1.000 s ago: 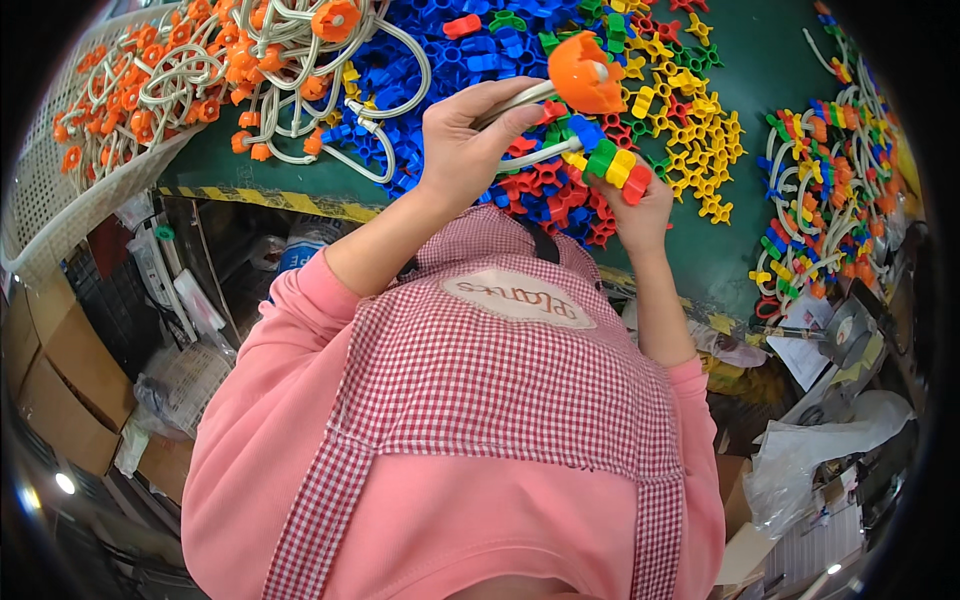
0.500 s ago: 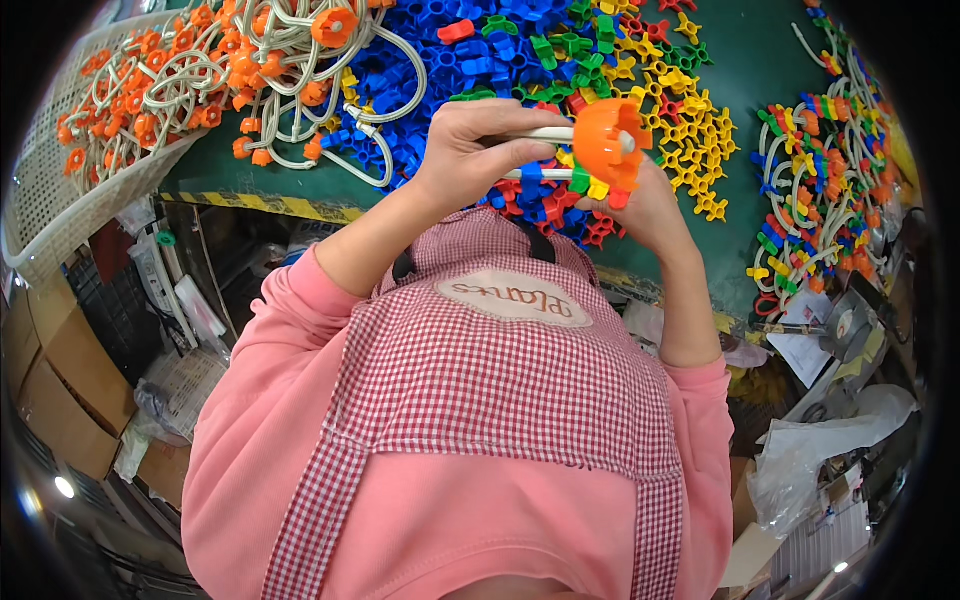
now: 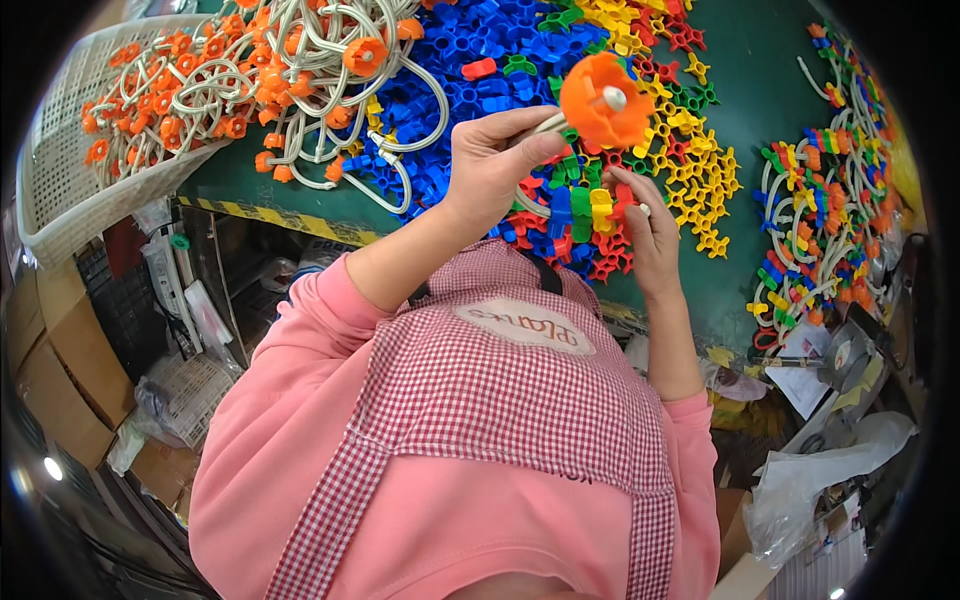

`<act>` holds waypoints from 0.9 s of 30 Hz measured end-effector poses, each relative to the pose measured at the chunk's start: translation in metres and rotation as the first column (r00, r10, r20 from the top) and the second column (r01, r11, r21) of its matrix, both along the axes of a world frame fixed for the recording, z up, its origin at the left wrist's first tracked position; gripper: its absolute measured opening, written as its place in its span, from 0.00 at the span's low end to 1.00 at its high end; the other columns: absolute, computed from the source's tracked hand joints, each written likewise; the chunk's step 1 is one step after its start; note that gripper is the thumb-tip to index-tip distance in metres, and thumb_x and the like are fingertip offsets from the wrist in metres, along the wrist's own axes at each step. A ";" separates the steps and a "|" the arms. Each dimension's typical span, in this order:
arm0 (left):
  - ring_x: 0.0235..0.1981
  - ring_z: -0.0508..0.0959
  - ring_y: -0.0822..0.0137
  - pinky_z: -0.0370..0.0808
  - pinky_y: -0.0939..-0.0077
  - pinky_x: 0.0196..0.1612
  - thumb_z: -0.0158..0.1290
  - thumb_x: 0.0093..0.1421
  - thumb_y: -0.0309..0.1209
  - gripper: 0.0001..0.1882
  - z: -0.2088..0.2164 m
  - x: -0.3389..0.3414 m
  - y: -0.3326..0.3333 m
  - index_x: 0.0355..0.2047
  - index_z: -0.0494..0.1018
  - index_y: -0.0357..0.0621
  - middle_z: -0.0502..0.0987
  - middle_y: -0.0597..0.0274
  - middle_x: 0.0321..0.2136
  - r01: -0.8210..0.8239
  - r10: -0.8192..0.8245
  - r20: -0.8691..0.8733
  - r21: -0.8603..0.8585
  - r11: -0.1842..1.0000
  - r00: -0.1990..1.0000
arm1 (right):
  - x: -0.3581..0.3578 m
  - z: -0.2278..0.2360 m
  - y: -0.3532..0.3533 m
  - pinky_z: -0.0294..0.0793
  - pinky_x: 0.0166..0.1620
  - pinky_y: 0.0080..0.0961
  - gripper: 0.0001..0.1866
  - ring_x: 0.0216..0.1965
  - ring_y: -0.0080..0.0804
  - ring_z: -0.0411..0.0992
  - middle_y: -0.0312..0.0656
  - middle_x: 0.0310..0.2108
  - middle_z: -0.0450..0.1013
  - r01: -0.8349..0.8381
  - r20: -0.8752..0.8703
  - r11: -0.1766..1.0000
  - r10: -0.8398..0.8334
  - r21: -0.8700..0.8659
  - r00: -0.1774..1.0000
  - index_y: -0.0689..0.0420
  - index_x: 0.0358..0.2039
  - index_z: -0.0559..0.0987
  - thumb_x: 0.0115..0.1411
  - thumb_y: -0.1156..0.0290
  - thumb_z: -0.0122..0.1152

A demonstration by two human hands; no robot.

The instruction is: The person assembles decorative star-shaped lights by threading colorful plastic star connectors onto white light strings. They repeatedly pick up stars and strings, connect them, and place the assembled units on the table.

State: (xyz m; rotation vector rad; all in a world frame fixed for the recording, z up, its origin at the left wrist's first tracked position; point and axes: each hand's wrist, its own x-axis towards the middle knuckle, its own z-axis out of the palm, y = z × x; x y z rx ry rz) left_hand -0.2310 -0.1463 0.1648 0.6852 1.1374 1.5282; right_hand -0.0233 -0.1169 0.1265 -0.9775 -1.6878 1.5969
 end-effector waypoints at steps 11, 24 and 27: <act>0.48 0.67 0.53 0.64 0.65 0.49 0.47 0.60 0.35 0.17 -0.036 -0.024 0.099 0.48 0.69 0.41 0.70 0.51 0.46 0.037 0.409 -0.912 0.409 0.912 0.022 | 0.075 -0.059 0.071 0.70 0.29 0.22 0.10 0.25 0.26 0.69 0.42 0.26 0.72 0.729 -0.184 0.573 -0.816 -0.375 0.547 0.62 0.33 0.71 0.63 0.69 0.45; 0.24 0.70 0.66 0.67 0.72 0.30 0.51 0.49 0.29 0.05 -0.033 -0.042 0.059 0.29 0.71 0.51 0.66 0.69 0.19 0.609 0.269 -0.950 0.120 0.784 -0.159 | 0.138 -0.145 0.077 0.72 0.36 0.21 0.09 0.32 0.27 0.73 0.40 0.32 0.75 0.324 0.498 0.856 -0.503 0.403 0.706 0.60 0.37 0.79 0.55 0.80 0.54; 0.31 0.71 0.67 0.68 0.70 0.45 0.56 0.48 0.35 0.10 -0.066 -0.037 0.028 0.31 0.72 0.49 0.68 0.68 0.23 0.713 0.155 -0.970 -0.026 0.701 -0.188 | 0.081 -0.136 0.085 0.71 0.43 0.29 0.11 0.38 0.38 0.71 0.38 0.34 0.74 0.049 0.559 0.774 -0.497 0.631 0.663 0.56 0.37 0.78 0.51 0.77 0.59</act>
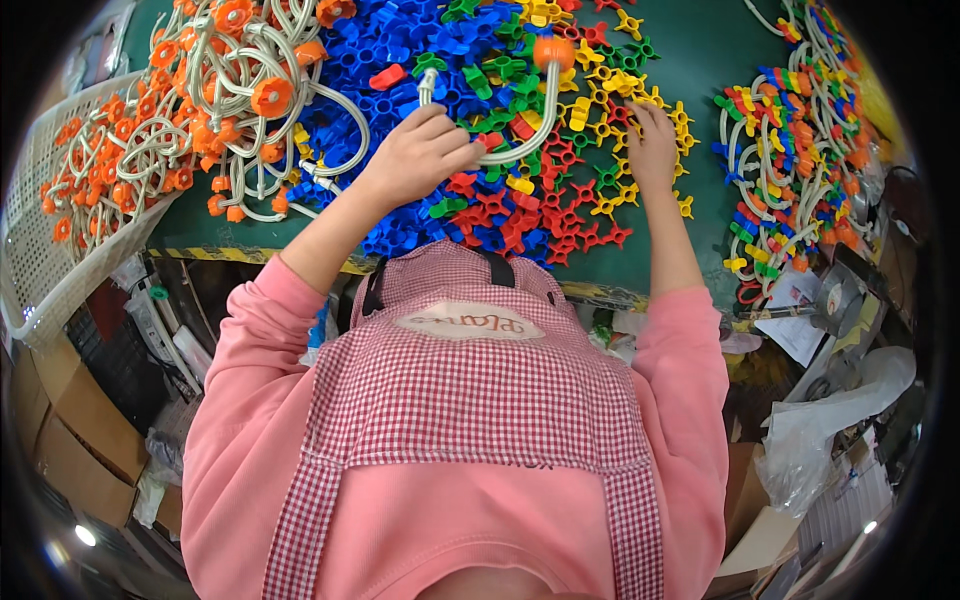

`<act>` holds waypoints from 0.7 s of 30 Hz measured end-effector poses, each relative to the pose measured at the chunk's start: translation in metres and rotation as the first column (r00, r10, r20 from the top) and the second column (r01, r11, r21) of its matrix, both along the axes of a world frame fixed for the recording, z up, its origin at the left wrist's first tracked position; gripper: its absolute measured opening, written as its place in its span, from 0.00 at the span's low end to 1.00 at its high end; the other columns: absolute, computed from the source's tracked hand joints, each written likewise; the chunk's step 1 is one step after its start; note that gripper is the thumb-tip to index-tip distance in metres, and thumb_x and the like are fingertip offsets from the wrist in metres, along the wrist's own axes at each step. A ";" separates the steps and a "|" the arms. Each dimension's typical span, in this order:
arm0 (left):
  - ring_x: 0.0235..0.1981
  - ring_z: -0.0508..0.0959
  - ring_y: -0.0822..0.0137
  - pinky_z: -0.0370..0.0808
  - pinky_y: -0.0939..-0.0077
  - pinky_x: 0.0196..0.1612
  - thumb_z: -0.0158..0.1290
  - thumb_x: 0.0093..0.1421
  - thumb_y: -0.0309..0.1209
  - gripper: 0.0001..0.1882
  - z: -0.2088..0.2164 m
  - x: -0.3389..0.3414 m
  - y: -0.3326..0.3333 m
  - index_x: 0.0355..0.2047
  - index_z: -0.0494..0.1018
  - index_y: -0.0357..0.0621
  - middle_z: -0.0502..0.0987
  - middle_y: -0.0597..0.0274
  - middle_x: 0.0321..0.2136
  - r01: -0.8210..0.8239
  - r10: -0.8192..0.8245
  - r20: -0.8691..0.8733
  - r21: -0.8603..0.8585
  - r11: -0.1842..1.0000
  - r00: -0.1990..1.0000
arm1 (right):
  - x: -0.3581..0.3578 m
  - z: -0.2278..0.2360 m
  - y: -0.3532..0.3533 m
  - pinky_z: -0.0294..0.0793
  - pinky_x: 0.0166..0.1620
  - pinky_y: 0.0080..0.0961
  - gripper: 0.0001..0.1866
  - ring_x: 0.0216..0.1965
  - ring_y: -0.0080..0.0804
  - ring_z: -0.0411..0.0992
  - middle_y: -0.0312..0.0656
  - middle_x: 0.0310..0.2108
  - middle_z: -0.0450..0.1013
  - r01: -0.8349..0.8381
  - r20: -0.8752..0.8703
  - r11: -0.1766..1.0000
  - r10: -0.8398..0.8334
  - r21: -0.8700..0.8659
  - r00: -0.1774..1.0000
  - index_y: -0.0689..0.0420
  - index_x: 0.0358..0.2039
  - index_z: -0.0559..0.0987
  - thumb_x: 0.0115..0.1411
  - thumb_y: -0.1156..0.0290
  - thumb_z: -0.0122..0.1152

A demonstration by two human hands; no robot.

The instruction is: The person assembles decorative star-shaped lights by threading colorful plastic star connectors onto white light strings. They repeatedly pick up stars and strings, connect them, and place the assembled units on the table.

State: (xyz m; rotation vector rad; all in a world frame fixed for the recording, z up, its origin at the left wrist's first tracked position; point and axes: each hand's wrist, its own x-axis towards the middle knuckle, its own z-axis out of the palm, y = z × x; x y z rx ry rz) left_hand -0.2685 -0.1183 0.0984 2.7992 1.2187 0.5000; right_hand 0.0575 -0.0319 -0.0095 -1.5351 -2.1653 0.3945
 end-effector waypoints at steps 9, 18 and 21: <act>0.35 0.71 0.64 0.63 0.64 0.48 0.57 0.44 0.54 0.25 -0.012 -0.003 -0.027 0.36 0.74 0.50 0.72 0.66 0.26 -0.483 0.463 -0.151 -0.143 0.864 0.873 | -0.016 0.015 -0.002 0.69 0.45 0.34 0.17 0.40 0.42 0.68 0.41 0.35 0.73 -0.006 0.173 0.983 0.039 -0.185 0.984 0.57 0.38 0.76 0.46 0.66 0.66; 0.21 0.74 0.53 0.69 0.61 0.26 0.52 0.55 0.39 0.11 -0.008 0.004 -0.021 0.31 0.71 0.45 0.74 0.55 0.18 -0.531 0.658 0.124 -0.490 0.691 0.743 | -0.039 0.022 -0.025 0.70 0.46 0.35 0.17 0.41 0.44 0.68 0.44 0.37 0.73 0.062 0.253 0.961 0.009 -0.271 0.967 0.60 0.32 0.78 0.44 0.63 0.63; 0.19 0.75 0.56 0.70 0.65 0.25 0.54 0.55 0.43 0.14 0.014 0.004 -0.017 0.35 0.73 0.48 0.74 0.59 0.16 -0.586 0.676 0.071 -0.437 0.682 0.733 | -0.051 0.007 -0.034 0.70 0.45 0.35 0.17 0.39 0.44 0.69 0.44 0.36 0.73 0.042 0.296 0.963 0.040 -0.267 0.954 0.62 0.31 0.78 0.44 0.62 0.64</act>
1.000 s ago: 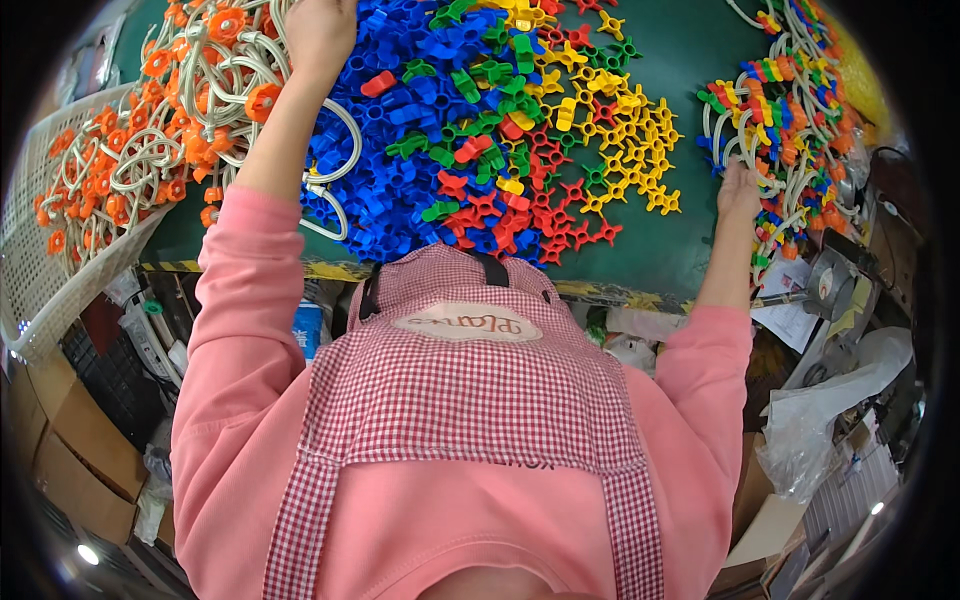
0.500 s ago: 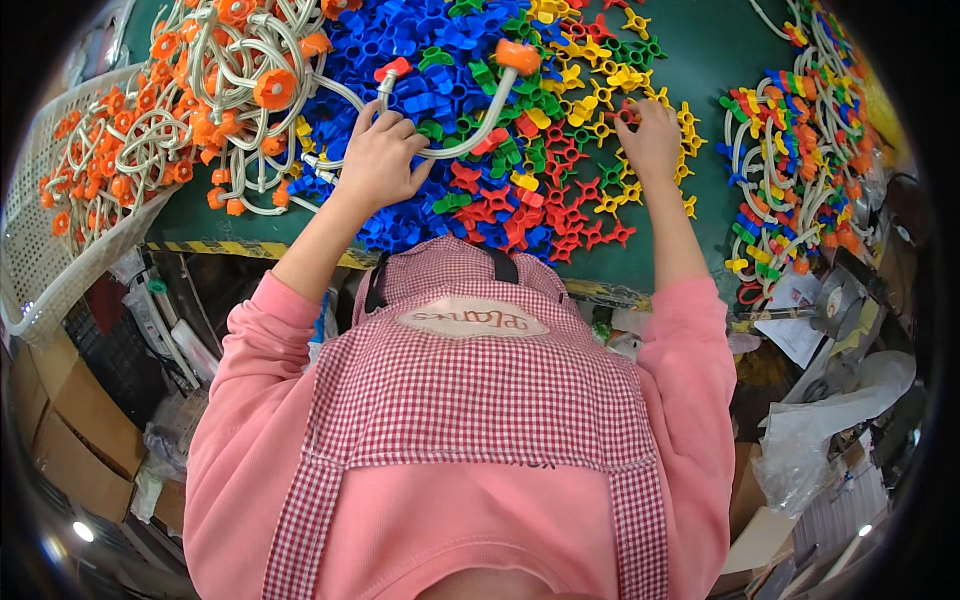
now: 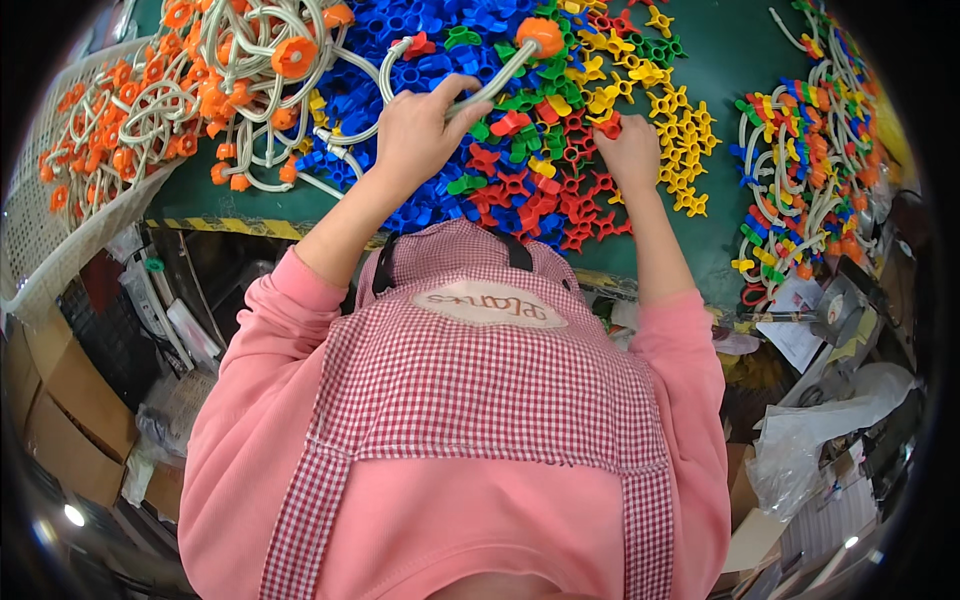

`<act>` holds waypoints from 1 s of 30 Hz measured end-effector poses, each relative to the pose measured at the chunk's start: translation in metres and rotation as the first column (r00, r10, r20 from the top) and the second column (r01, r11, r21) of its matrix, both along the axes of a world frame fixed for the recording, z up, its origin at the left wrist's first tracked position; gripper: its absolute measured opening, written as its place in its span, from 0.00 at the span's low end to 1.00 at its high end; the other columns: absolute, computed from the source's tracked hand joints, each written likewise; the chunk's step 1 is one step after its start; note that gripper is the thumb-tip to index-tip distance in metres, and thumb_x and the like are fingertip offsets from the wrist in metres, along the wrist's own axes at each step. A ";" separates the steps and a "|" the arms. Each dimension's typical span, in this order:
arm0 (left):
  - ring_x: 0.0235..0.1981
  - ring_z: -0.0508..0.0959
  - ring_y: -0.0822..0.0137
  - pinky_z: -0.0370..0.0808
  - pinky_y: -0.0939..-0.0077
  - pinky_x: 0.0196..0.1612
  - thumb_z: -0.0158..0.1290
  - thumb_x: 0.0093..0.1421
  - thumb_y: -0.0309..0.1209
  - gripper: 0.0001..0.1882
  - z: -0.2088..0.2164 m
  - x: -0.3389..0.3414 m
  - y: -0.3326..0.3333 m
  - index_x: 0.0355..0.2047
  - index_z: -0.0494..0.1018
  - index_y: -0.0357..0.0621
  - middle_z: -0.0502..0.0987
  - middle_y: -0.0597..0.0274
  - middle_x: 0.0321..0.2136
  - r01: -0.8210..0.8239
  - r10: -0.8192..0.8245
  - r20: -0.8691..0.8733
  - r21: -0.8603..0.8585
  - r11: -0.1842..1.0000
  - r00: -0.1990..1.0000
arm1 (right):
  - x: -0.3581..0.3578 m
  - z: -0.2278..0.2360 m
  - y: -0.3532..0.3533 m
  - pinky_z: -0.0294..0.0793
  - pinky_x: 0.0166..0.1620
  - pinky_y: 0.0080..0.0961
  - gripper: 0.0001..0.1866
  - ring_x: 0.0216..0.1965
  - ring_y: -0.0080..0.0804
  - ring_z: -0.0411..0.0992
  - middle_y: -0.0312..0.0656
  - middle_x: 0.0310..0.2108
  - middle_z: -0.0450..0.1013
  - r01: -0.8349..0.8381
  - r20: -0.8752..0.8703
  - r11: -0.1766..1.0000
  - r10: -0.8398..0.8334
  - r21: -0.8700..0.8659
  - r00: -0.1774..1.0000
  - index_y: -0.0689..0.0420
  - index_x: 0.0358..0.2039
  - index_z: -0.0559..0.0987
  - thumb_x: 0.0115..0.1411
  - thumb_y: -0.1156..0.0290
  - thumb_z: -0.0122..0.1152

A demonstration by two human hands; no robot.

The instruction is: The person assembles decorative star-shaped lights by threading colorful plastic star connectors onto white light strings. They repeatedly pick up stars and strings, connect them, and place the assembled units on the table.

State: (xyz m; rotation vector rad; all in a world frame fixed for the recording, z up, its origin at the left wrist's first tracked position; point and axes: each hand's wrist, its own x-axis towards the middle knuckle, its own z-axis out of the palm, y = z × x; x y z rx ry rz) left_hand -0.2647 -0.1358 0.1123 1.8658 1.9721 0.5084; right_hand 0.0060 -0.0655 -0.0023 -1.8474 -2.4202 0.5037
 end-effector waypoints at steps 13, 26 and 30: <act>0.17 0.57 0.82 0.54 0.87 0.20 0.43 0.65 0.33 0.13 0.033 -0.003 -0.023 0.38 0.73 0.36 0.59 0.75 0.16 -0.406 0.315 0.859 -0.140 0.903 0.404 | -0.041 0.035 -0.059 0.72 0.44 0.31 0.21 0.40 0.41 0.73 0.45 0.41 0.73 -0.160 -0.595 0.884 -0.153 -0.439 0.789 0.60 0.38 0.77 0.42 0.66 0.66; 0.15 0.56 0.87 0.49 0.89 0.18 0.51 0.61 0.33 0.10 0.026 0.005 -0.038 0.32 0.76 0.38 0.63 0.79 0.16 -0.416 0.377 0.897 -0.259 0.871 0.231 | -0.006 0.022 -0.054 0.73 0.34 0.26 0.16 0.28 0.32 0.75 0.41 0.26 0.77 0.039 -0.462 0.820 -0.361 -0.571 0.810 0.63 0.33 0.77 0.45 0.67 0.66; 0.18 0.58 0.85 0.51 0.87 0.20 0.52 0.60 0.32 0.10 0.021 0.018 -0.038 0.28 0.77 0.39 0.64 0.78 0.15 -0.380 0.396 0.894 -0.297 0.876 0.212 | -0.020 0.070 -0.064 0.73 0.41 0.21 0.13 0.35 0.26 0.74 0.38 0.35 0.75 -0.202 -0.442 0.453 -0.892 -0.869 -0.098 0.63 0.39 0.75 0.51 0.81 0.60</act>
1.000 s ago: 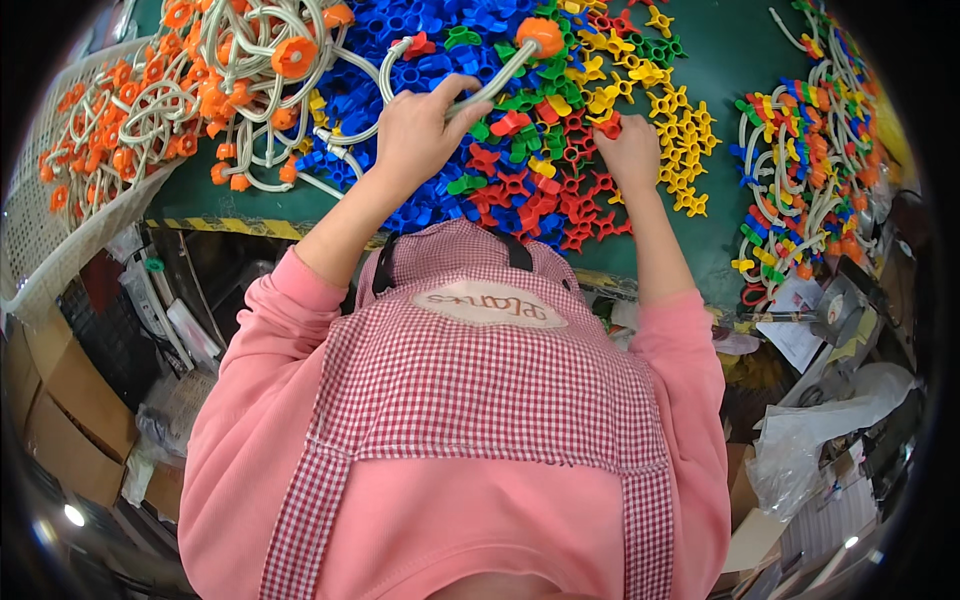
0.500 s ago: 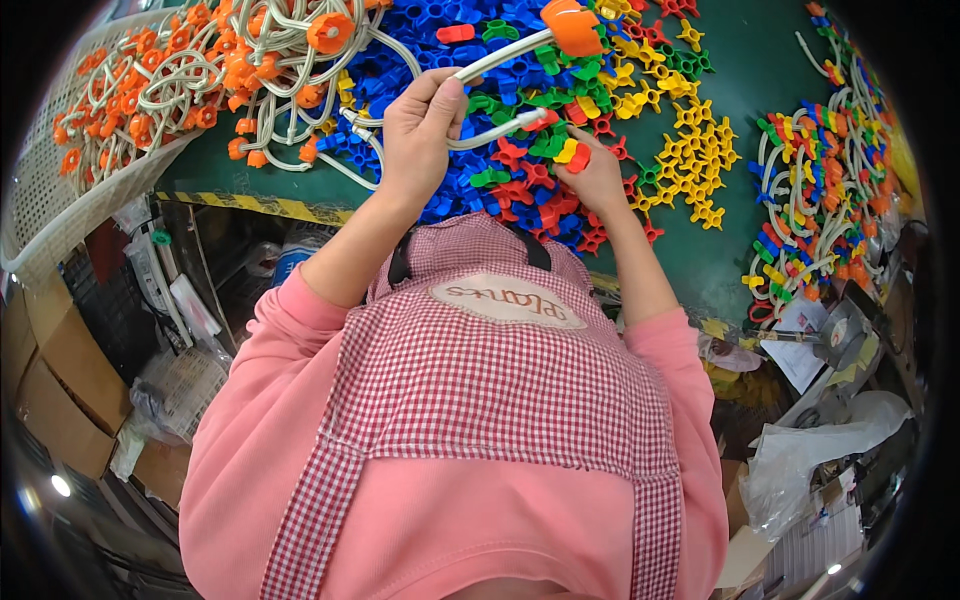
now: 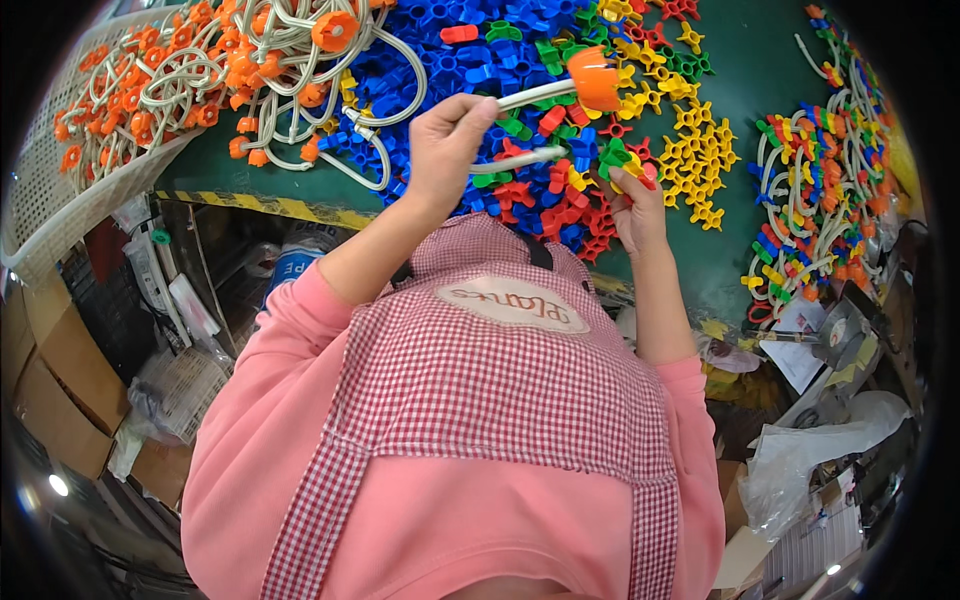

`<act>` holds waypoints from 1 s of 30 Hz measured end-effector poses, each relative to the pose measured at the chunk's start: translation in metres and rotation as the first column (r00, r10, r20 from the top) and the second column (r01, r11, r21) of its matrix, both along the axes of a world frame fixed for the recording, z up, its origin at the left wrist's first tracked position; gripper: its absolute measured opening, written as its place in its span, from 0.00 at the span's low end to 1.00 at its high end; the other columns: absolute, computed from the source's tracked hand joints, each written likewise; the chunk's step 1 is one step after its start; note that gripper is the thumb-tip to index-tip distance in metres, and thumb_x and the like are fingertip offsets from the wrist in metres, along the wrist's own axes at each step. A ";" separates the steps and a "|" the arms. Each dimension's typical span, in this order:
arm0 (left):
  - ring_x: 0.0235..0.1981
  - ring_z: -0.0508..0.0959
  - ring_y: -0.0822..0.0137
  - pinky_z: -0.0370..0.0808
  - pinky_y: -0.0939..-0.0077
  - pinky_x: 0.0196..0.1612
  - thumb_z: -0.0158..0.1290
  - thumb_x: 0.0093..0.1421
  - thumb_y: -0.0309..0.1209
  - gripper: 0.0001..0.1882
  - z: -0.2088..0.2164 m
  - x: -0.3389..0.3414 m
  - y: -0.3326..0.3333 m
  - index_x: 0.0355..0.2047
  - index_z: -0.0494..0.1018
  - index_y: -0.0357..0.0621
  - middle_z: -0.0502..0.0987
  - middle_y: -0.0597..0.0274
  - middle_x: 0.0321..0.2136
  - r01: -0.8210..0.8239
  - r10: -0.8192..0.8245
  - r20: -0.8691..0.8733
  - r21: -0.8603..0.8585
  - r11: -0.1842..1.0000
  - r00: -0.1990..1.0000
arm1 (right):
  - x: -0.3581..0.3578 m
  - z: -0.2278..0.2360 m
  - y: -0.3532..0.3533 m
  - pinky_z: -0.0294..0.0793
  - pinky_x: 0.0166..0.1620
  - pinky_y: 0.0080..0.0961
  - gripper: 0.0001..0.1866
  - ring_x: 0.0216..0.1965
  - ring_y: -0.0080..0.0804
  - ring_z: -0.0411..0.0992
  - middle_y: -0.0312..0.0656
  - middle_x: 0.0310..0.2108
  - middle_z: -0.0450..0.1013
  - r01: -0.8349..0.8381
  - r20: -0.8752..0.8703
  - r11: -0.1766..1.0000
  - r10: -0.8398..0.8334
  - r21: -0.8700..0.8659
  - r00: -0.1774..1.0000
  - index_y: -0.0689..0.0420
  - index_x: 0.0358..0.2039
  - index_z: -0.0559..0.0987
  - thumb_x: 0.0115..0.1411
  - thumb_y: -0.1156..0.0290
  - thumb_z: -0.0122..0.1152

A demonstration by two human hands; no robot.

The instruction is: The person assembles decorative star-shaped lights by threading colorful plastic star connectors onto white light strings. They repeatedly pick up stars and strings, connect them, and place the assembled units on the table.

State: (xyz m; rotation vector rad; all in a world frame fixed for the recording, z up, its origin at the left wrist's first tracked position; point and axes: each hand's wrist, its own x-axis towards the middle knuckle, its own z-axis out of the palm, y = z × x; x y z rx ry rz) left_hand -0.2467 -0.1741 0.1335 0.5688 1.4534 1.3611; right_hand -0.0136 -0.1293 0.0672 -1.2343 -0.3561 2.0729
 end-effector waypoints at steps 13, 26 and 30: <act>0.14 0.58 0.84 0.53 0.87 0.16 0.55 0.57 0.33 0.10 -0.005 -0.002 0.003 0.29 0.77 0.37 0.66 0.75 0.16 0.185 -0.203 0.084 0.182 0.966 0.976 | -0.004 0.035 0.002 0.71 0.34 0.21 0.14 0.30 0.25 0.73 0.34 0.32 0.74 -0.641 0.639 0.669 0.314 0.376 0.702 0.63 0.35 0.77 0.47 0.75 0.67; 0.11 0.50 0.81 0.48 0.84 0.15 0.46 0.62 0.45 0.17 -0.002 0.007 0.016 0.32 0.69 0.42 0.51 0.77 0.11 -0.016 -0.013 0.556 0.048 0.999 0.831 | -0.009 0.036 0.003 0.69 0.43 0.20 0.15 0.38 0.22 0.69 0.37 0.39 0.72 -0.426 0.366 0.747 0.259 0.510 0.894 0.64 0.42 0.77 0.56 0.69 0.60; 0.11 0.48 0.79 0.47 0.83 0.16 0.45 0.63 0.47 0.18 -0.001 0.021 0.026 0.32 0.68 0.44 0.48 0.76 0.11 -0.079 0.119 0.667 -0.090 0.993 0.736 | -0.009 0.027 0.010 0.69 0.40 0.17 0.14 0.33 0.18 0.70 0.32 0.33 0.74 -0.407 0.324 0.862 0.309 0.302 0.894 0.63 0.41 0.78 0.59 0.67 0.58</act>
